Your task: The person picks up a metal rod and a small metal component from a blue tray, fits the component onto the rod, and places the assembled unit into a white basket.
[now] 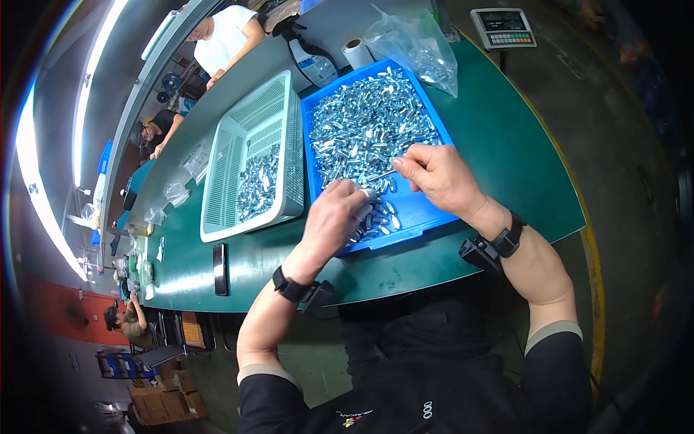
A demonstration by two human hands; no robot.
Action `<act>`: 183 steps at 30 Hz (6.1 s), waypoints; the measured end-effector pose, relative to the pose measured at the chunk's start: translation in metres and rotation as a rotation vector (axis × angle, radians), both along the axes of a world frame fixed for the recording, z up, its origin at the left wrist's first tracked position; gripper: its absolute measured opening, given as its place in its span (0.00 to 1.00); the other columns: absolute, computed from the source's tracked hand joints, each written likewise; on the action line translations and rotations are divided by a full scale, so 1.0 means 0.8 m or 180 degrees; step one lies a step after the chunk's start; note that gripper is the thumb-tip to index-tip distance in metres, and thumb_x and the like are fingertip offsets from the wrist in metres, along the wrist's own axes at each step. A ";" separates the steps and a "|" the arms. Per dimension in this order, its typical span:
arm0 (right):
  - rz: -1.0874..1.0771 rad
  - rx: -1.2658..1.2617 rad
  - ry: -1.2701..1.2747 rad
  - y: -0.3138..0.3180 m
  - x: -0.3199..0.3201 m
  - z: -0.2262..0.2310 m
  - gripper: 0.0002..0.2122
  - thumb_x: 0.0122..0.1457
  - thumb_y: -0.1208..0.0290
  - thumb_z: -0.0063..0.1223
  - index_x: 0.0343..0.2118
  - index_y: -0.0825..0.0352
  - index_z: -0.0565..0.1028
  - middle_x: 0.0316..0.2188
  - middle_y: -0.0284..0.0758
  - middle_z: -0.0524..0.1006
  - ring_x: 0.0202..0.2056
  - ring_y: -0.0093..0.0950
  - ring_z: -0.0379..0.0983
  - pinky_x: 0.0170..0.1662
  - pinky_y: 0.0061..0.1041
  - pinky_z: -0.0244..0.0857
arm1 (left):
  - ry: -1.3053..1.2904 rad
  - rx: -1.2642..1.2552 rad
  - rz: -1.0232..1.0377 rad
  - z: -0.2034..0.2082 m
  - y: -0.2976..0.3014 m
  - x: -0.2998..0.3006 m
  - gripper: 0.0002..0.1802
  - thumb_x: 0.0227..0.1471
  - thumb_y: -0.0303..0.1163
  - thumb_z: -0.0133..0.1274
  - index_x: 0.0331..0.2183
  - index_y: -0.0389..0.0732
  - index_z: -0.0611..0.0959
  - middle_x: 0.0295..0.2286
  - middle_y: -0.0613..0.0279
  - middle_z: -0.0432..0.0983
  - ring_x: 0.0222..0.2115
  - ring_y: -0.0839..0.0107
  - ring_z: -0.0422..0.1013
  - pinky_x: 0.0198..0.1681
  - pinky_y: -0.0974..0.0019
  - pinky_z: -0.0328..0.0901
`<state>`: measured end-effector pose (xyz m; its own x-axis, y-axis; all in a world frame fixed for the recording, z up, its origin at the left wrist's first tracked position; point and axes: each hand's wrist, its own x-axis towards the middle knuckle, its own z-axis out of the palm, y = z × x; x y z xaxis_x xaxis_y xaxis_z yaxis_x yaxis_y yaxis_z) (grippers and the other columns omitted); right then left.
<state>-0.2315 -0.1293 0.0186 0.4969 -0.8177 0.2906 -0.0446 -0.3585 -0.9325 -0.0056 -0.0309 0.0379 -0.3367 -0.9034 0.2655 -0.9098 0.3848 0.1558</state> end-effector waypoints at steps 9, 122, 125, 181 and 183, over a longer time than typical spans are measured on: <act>0.0129 0.0051 0.0355 -0.002 -0.002 -0.005 0.17 0.67 0.62 0.57 0.25 0.69 0.77 0.16 0.33 0.76 0.20 0.21 0.72 0.26 0.25 0.64 | -0.0049 0.0419 -0.0103 -0.009 -0.025 -0.002 0.12 0.47 0.28 0.65 0.37 0.40 0.86 0.31 0.57 0.74 0.36 0.54 0.72 0.41 0.54 0.68; 0.0206 0.0204 0.0443 0.001 -0.004 0.000 0.18 0.67 0.60 0.53 0.25 0.69 0.79 0.16 0.36 0.78 0.20 0.30 0.77 0.28 0.32 0.68 | 0.1114 -0.0206 0.0306 -0.003 -0.011 -0.024 0.09 0.52 0.24 0.66 0.36 0.35 0.83 0.32 0.55 0.80 0.36 0.57 0.76 0.41 0.59 0.69; 0.0318 0.0297 0.0462 -0.001 -0.004 -0.001 0.19 0.68 0.59 0.52 0.25 0.68 0.80 0.16 0.36 0.78 0.19 0.27 0.76 0.28 0.31 0.68 | 0.1167 -0.0273 0.0329 -0.004 -0.010 -0.025 0.09 0.52 0.24 0.66 0.36 0.35 0.83 0.33 0.55 0.80 0.36 0.58 0.77 0.41 0.60 0.69; 0.0539 0.0249 0.0317 0.002 -0.007 0.005 0.16 0.67 0.63 0.55 0.25 0.69 0.78 0.17 0.32 0.77 0.20 0.21 0.72 0.26 0.26 0.64 | 0.4614 0.1325 0.1073 -0.030 -0.011 0.006 0.09 0.63 0.31 0.60 0.43 0.39 0.83 0.37 0.60 0.83 0.35 0.72 0.80 0.40 0.72 0.74; 0.0544 0.0322 0.0258 0.002 -0.006 0.003 0.15 0.69 0.64 0.54 0.26 0.68 0.78 0.18 0.29 0.76 0.21 0.16 0.69 0.25 0.22 0.62 | 0.4652 0.1308 0.1086 -0.030 -0.009 0.002 0.09 0.62 0.31 0.60 0.43 0.39 0.82 0.37 0.59 0.83 0.35 0.72 0.80 0.40 0.72 0.74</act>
